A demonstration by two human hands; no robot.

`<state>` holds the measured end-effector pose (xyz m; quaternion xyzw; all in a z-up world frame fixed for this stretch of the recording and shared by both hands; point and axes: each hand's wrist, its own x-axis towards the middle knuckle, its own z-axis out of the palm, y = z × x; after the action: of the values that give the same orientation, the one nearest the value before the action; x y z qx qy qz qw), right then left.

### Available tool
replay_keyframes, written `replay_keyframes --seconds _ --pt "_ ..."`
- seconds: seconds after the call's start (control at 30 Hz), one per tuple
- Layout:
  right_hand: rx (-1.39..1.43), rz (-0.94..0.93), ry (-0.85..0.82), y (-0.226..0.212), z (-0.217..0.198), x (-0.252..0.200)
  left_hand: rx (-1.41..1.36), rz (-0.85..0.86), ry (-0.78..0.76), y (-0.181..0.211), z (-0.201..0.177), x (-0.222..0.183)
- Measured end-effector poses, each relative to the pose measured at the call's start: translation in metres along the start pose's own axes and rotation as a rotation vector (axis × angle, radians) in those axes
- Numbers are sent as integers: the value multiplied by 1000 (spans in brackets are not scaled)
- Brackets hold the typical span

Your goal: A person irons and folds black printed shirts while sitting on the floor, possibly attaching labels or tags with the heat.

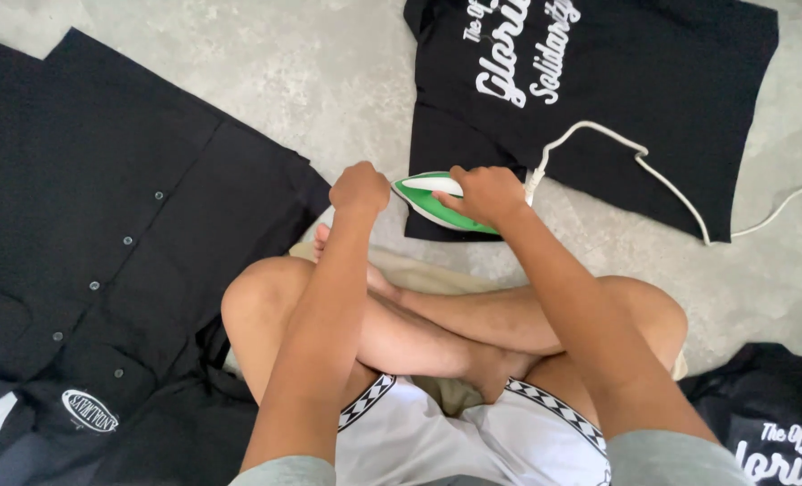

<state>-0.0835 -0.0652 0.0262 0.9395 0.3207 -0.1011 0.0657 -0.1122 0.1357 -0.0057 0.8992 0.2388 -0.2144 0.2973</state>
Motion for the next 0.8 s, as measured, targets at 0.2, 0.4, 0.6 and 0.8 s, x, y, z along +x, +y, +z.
replay_keyframes --seconds 0.2,0.4,0.6,0.8 --pt "-29 -5 71 6 12 -5 -184 48 -20 4 -5 -24" --pt "-13 -122 79 9 19 -15 -204 35 -30 -6 12 -3" --pt "132 169 10 -5 -2 -15 -193 9 -20 -10 31 -5" --pt "122 297 -39 1 12 4 -122 49 -263 7 13 -48"
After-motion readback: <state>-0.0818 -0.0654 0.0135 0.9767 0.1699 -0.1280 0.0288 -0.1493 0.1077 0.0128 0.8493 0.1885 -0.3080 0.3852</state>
